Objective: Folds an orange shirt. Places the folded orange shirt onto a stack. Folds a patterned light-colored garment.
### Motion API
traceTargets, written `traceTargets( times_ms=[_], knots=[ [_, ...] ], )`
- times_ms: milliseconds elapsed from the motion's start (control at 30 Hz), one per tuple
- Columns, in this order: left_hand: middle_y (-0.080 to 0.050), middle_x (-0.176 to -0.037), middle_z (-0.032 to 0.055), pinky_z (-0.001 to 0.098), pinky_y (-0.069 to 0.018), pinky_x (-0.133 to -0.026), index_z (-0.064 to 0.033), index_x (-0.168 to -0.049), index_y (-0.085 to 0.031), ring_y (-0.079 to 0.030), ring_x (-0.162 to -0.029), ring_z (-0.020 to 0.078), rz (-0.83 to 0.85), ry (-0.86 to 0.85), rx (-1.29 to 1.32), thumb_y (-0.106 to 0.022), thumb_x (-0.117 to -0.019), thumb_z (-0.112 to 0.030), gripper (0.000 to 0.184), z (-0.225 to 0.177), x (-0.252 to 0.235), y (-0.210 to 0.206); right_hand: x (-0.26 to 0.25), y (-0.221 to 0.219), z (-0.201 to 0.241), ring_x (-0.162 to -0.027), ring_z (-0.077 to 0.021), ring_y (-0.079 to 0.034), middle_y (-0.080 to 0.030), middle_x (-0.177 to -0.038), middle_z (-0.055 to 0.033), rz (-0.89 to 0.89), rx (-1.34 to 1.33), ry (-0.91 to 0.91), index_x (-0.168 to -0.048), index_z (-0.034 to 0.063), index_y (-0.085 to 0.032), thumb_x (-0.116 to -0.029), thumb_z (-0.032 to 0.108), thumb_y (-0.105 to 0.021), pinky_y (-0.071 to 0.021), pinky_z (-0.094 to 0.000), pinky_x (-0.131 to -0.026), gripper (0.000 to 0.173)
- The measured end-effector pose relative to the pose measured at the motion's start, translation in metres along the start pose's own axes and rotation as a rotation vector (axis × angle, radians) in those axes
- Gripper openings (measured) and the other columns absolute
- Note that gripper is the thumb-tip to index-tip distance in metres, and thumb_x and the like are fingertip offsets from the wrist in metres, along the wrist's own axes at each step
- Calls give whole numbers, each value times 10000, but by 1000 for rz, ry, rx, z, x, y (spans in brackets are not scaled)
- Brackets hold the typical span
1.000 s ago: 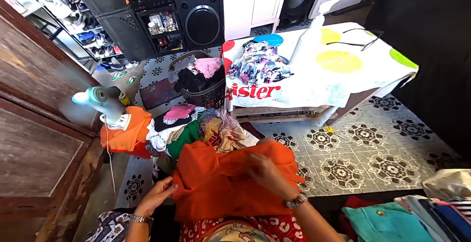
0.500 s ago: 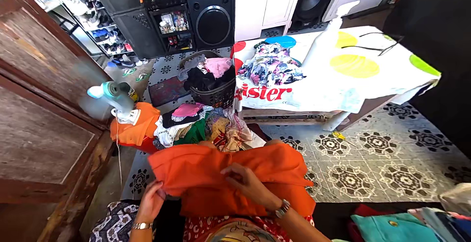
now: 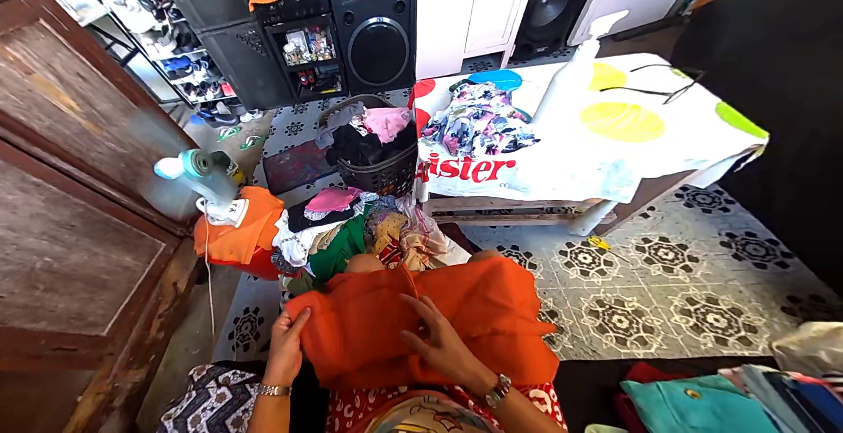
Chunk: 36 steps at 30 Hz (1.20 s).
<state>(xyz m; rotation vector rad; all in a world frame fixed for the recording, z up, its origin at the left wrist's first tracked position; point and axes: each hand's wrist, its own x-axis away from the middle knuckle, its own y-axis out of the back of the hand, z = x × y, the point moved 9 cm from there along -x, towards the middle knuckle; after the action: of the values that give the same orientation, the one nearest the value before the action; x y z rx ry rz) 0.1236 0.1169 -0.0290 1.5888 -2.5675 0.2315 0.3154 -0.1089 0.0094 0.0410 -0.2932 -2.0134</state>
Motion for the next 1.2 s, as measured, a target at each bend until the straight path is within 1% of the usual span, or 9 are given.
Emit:
traceTargets(
  times_ms=[100, 200, 367, 500, 600, 733, 867, 1000, 1200],
  knots=[
    [-726, -990, 84, 291, -616, -795, 46, -1190, -582, -720, -868, 109, -49, -15, 6, -548, -994, 29, 200, -9, -3, 9, 20, -2, -7, -1118, -287, -654, -483, -1415, -253, 42, 29, -51, -1545, 15, -391, -944, 174, -688, -596, -375, -897, 688],
    [-637, -1225, 254, 448, -568, -849, 38, -1435, -453, -667, -1017, 289, -2, 103, -396, -633, -958, 9, 510, 22, -6, 25, 35, 21, -12, -1175, -322, -641, -492, -1448, -271, -98, 265, -18, -1474, 7, -498, -940, 155, -694, -572, -411, -959, 588],
    [-584, -1350, 280, 534, -535, -919, -6, -1532, -361, -640, -1135, 385, 74, 102, -669, -642, -999, -120, 613, 43, 4, 19, 59, 134, -44, -1342, -523, -484, -488, -1480, -307, -579, 693, -115, -1437, 23, -560, -1006, 257, -568, -411, -690, -1043, 491],
    [-590, -1344, 280, 524, -511, -974, 26, -1486, -425, -630, -1166, 377, 114, -25, -675, -584, -1018, -131, 519, 34, 9, -9, 79, 180, -146, -1425, -397, -452, -471, -1518, -281, -558, 100, -580, -1537, 4, -420, -1134, 392, -239, -329, -585, -1171, 588],
    [-605, -1325, 259, 502, -506, -997, 29, -1456, -467, -624, -1180, 351, 134, -95, -669, -577, -1014, -132, 484, 27, 10, -29, 99, 162, -196, -1057, -252, -652, -669, -1193, -168, -491, -335, -769, -1348, 48, -573, -1114, 495, -186, -526, -491, -899, 636],
    [-611, -1323, 240, 499, -475, -1043, 46, -1411, -513, -599, -1219, 330, 125, -197, -692, -576, -995, -154, 466, 16, 16, -38, 103, 152, -209, -743, -154, -670, -687, -833, -38, -462, -604, -778, -1077, 123, -631, -1111, 471, -231, -561, -372, -660, 531],
    [-610, -1304, 258, 472, -530, -957, 63, -1382, -530, -627, -1168, 330, 68, -247, -671, -570, -998, -142, 437, 6, 20, -31, 109, 172, -171, -831, -95, -718, -731, -927, 3, -596, -801, -529, -1209, 141, -599, -1108, 311, -326, -614, -315, -714, 337],
    [-624, -1270, 240, 416, -544, -897, 70, -1372, -528, -638, -1102, 275, 11, -188, -521, -562, -1007, -142, 423, 5, 24, -14, 105, 191, -93, -757, -45, -730, -746, -842, 36, -760, -936, -244, -1088, 161, -580, -1080, 189, -334, -621, -242, -641, 247],
    [-730, -1030, 66, 292, -599, -692, -30, -1344, -544, -718, -847, 153, 111, 87, 43, -291, -1106, -188, 381, 16, 24, -16, 27, 115, 34, -945, -87, -699, -713, -1060, -13, -304, -600, -54, -1330, 55, -524, -990, 64, -550, -608, -298, -836, 342]
  ],
)
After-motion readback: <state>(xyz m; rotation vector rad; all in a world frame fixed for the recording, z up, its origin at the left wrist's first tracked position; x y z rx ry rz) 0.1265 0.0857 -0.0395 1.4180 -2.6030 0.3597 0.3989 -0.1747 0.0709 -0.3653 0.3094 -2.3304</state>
